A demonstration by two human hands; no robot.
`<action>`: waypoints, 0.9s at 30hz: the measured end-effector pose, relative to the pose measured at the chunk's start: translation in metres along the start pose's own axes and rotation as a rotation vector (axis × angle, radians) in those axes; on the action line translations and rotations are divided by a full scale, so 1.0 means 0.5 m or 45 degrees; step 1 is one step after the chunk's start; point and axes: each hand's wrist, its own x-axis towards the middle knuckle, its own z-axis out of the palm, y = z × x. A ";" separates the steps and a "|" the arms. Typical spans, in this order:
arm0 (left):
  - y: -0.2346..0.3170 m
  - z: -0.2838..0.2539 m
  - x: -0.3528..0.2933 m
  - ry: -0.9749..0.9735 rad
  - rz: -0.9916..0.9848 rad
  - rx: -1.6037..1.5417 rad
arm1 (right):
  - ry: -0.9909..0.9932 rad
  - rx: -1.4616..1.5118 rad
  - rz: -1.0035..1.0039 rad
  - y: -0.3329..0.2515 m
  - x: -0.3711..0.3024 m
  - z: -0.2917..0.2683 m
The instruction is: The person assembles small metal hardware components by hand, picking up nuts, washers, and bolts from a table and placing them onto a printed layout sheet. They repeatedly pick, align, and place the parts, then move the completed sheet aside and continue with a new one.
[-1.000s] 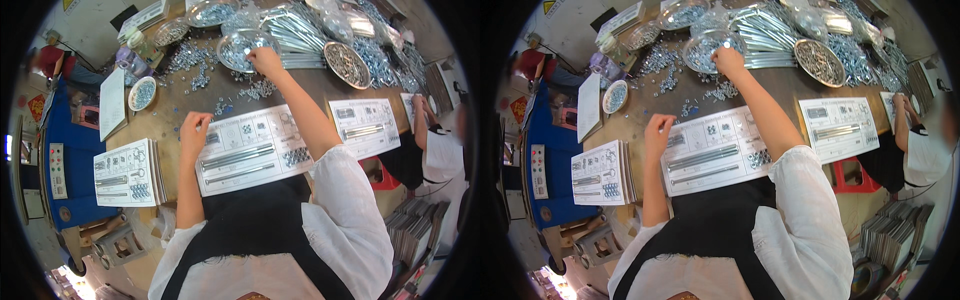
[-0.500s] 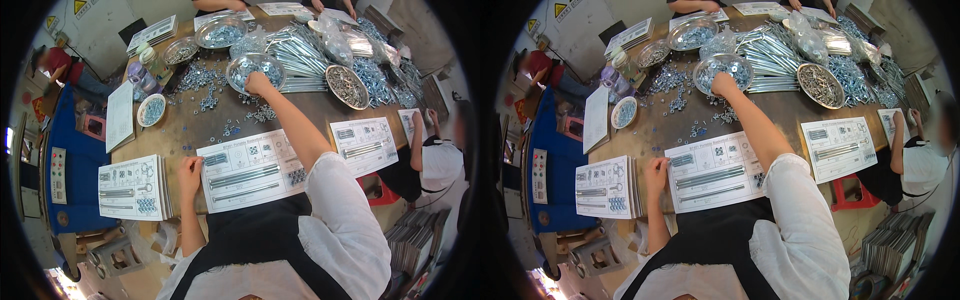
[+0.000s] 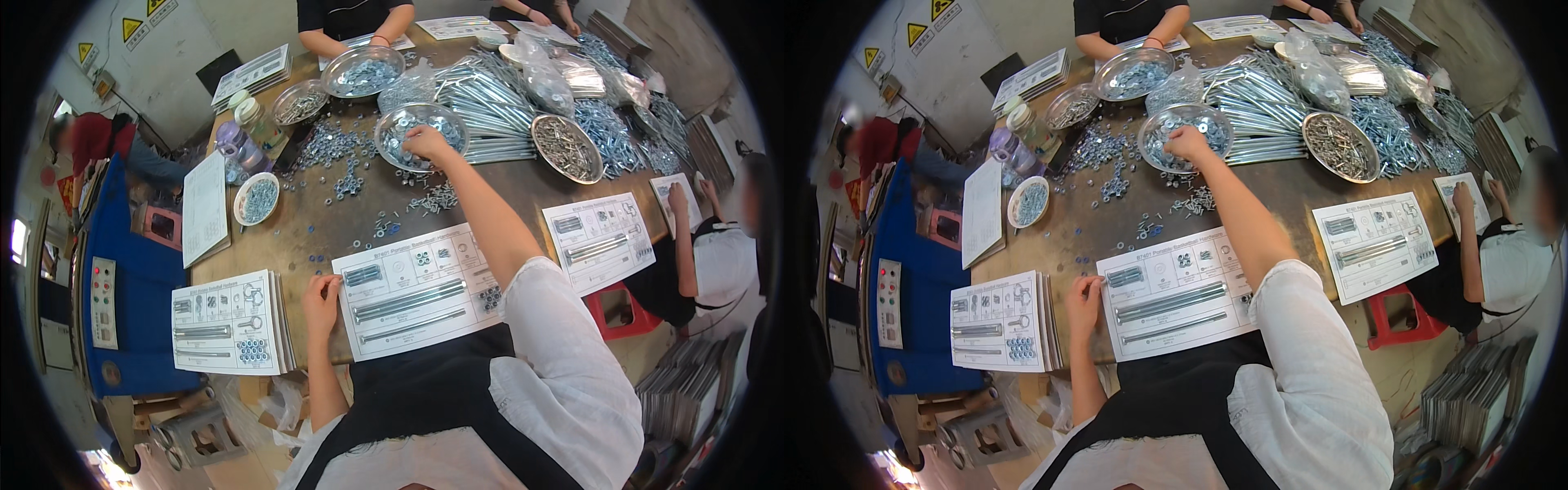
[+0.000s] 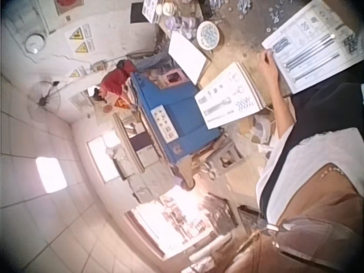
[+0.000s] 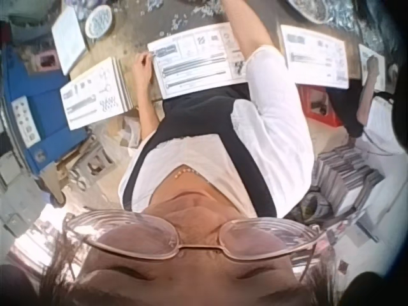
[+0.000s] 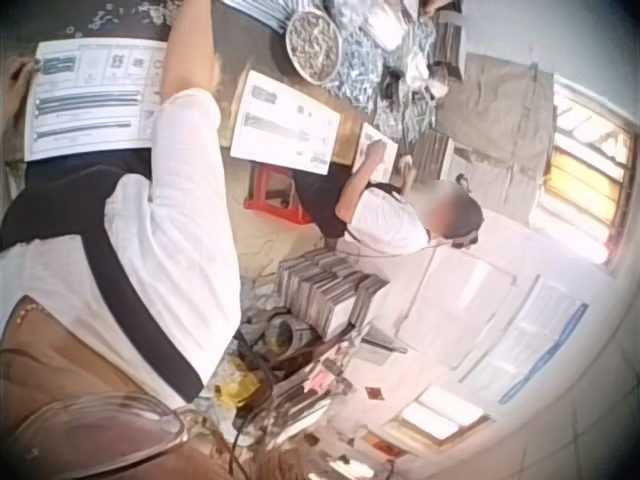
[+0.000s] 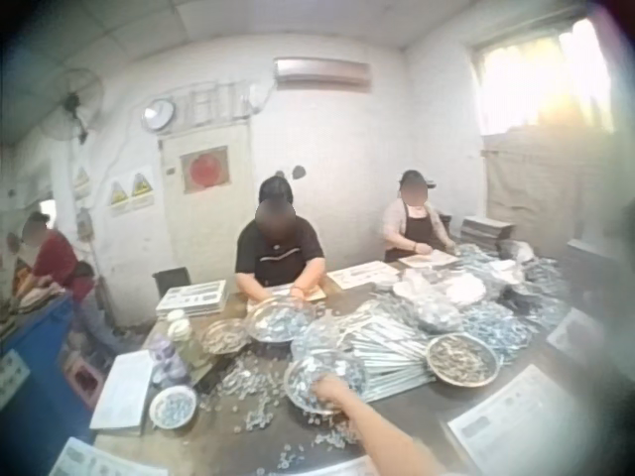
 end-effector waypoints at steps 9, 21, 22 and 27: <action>0.022 -0.006 0.004 -0.043 -0.051 0.040 | -0.197 2.305 0.662 -0.044 -0.033 -0.047; 0.172 0.050 0.031 -0.165 0.256 -0.123 | -0.707 2.610 0.674 -0.046 -0.346 0.032; 0.213 0.058 0.041 -0.176 0.269 -0.025 | -0.719 2.664 0.713 -0.037 -0.383 0.047; 0.268 0.103 0.086 0.003 0.543 0.186 | -0.826 2.628 0.646 -0.042 -0.496 0.093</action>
